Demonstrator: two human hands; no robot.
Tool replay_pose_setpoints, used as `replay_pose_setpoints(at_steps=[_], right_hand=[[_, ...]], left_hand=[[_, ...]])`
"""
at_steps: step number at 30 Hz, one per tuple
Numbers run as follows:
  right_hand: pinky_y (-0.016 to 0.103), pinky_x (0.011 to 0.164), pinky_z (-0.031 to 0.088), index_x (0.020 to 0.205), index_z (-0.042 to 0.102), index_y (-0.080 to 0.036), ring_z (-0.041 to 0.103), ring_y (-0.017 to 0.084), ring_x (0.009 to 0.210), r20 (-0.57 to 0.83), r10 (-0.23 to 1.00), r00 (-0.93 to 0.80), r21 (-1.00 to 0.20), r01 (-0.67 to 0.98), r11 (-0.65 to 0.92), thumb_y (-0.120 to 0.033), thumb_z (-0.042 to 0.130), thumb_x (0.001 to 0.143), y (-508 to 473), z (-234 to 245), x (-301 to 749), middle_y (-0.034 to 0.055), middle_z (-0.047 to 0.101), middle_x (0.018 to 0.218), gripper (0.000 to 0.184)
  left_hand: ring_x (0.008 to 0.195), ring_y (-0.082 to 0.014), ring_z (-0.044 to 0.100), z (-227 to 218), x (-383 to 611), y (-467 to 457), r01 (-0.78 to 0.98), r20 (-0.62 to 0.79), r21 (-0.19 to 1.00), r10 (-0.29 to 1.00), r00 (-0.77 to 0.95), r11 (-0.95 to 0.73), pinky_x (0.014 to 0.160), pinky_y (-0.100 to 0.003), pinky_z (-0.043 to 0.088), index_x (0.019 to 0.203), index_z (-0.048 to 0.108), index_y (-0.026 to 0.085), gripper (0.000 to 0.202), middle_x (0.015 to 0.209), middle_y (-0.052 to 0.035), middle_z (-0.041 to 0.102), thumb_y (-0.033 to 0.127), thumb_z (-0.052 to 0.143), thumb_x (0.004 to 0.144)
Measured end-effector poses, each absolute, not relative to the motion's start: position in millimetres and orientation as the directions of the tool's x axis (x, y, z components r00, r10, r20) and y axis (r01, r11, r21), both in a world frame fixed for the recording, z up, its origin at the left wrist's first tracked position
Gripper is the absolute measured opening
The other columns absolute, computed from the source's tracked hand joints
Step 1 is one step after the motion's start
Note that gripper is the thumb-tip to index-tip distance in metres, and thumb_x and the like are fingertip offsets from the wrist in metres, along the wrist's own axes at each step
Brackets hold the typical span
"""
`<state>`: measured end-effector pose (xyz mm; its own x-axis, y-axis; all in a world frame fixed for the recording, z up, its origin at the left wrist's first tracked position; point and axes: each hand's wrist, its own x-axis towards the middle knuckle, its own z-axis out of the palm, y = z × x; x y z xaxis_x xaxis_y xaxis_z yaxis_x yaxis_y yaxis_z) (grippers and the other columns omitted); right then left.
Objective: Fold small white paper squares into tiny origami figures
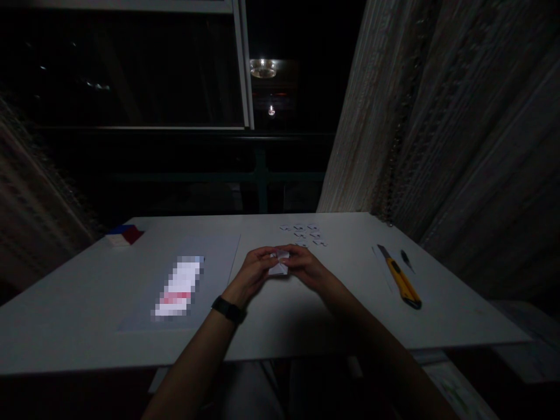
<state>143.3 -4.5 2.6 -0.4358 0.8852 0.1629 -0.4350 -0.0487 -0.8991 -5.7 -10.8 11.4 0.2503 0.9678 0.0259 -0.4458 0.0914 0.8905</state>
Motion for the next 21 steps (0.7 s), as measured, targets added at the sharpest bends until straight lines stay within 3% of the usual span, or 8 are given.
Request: replay_pose_setpoints(at_steps=[11,16,21], right_hand=[[0.029,0.071,0.042,0.082,0.068,-0.02,0.057,0.016,0.076,0.151,0.891,-0.428,-0.894,-0.444,-0.062,-0.011,0.067,0.055,-4.8,5.1,145.1,0.0015,0.065,0.082,0.029],[0.027,0.068,0.043,0.082,0.068,-0.019,0.057,0.015,0.075,0.139,0.911,-0.389,-0.898,-0.437,-0.05,-0.013,0.068,0.056,-5.8,6.2,146.7,0.0021,0.064,0.083,0.027],[0.029,0.067,0.044,0.086,0.068,-0.021,0.058,0.017,0.075,0.128,0.931,-0.34,-0.922,-0.387,-0.014,-0.015,0.069,0.055,-4.0,5.0,146.7,0.0027,0.065,0.085,0.031]], left_hand=[[0.066,-0.0155,0.06,14.8,-7.4,-12.8,-0.421,0.011,0.899,0.956,0.293,0.118,0.058,-0.027,0.05,0.083,0.067,0.01,0.024,0.079,-0.0087,0.066,0.008,0.065,0.059],[0.078,-0.0204,0.061,18.8,-10.8,-15.6,-0.421,0.041,0.897,0.923,0.383,0.135,0.066,-0.035,0.052,0.096,0.064,0.014,0.032,0.09,-0.0087,0.064,0.011,0.064,0.064],[0.08,-0.0195,0.061,23.5,-10.3,-19.7,-0.376,0.035,0.917,0.91,0.413,0.136,0.063,-0.028,0.052,0.103,0.06,0.016,0.04,0.091,-0.0082,0.063,0.013,0.068,0.064]])
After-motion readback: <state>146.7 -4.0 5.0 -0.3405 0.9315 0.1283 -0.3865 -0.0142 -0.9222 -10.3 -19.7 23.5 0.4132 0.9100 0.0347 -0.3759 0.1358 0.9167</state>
